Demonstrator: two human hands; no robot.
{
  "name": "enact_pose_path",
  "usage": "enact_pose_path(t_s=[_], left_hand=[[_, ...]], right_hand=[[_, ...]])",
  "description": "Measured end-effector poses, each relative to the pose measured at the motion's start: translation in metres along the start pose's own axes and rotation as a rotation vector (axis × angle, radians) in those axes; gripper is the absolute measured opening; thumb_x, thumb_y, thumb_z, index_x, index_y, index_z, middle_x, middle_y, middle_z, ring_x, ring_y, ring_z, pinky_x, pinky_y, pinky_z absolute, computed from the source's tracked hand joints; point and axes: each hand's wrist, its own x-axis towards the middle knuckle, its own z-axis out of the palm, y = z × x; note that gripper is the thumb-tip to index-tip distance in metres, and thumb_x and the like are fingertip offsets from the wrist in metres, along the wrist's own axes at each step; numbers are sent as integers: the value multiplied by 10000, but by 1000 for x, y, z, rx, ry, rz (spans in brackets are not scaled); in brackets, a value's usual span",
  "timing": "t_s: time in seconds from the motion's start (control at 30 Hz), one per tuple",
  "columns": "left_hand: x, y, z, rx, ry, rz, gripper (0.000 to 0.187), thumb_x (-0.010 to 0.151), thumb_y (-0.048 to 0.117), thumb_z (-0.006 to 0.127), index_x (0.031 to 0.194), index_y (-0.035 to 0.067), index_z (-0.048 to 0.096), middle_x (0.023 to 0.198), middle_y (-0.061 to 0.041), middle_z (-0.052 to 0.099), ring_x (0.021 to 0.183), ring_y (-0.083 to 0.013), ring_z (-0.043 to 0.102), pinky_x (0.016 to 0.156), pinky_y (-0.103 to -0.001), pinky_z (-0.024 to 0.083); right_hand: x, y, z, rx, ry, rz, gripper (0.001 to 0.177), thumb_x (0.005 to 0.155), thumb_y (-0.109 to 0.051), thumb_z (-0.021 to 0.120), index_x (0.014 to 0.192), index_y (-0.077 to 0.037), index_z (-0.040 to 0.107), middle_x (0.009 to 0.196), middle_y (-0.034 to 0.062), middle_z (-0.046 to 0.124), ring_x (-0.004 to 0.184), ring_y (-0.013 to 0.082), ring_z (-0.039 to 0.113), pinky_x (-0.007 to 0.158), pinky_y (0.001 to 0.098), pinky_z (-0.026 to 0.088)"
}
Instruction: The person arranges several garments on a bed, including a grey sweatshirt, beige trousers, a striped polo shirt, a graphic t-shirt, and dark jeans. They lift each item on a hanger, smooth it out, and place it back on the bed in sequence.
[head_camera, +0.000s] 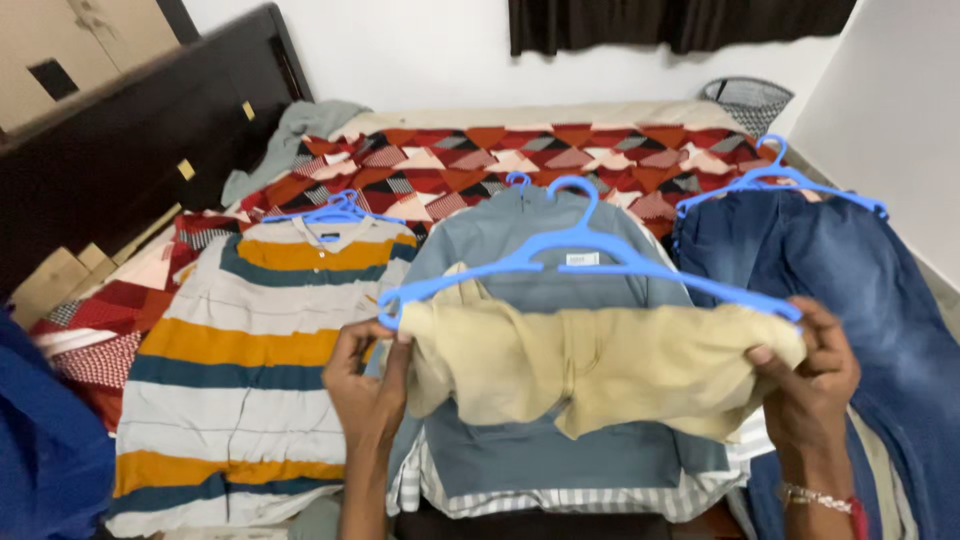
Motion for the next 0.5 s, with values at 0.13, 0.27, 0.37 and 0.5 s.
enact_pose_path(t_s=[0.13,0.27,0.37,0.5], left_hand=[[44,17,32,-243,-62,-90,225,1017,84,672,1205,30,562,1109,-58,646,1025,-118,603,936,-262,506],[76,50,52,-415,-118,-8,520,854,-22,762,1260,59,447,1162,-62,596,1067,-128,609,938,-265,522],[108,78,61,-314,-53,57,558,796,-78,824,1181,47,439,1118,-95,611,1039,-148,619,931,-281,529],[152,118,56,-303,-91,-8,474,831,-21,784,1168,61,461,1092,-108,727,1022,-157,691,922,-276,546]], right_hand=[[53,-38,33,-25,19,-184,615,1020,-109,801,1487,-55,403,1253,28,565,1119,118,580,1058,265,516],[96,-97,73,-112,0,-160,675,977,-235,718,1536,-119,359,1347,22,592,1194,120,607,1053,275,511],[126,-138,93,-31,-54,79,535,1027,-273,674,1466,-41,474,1277,89,655,1116,173,654,993,338,541],[163,-181,95,-161,-51,422,459,1030,-377,586,1267,11,650,1110,124,729,919,204,688,815,373,555]])
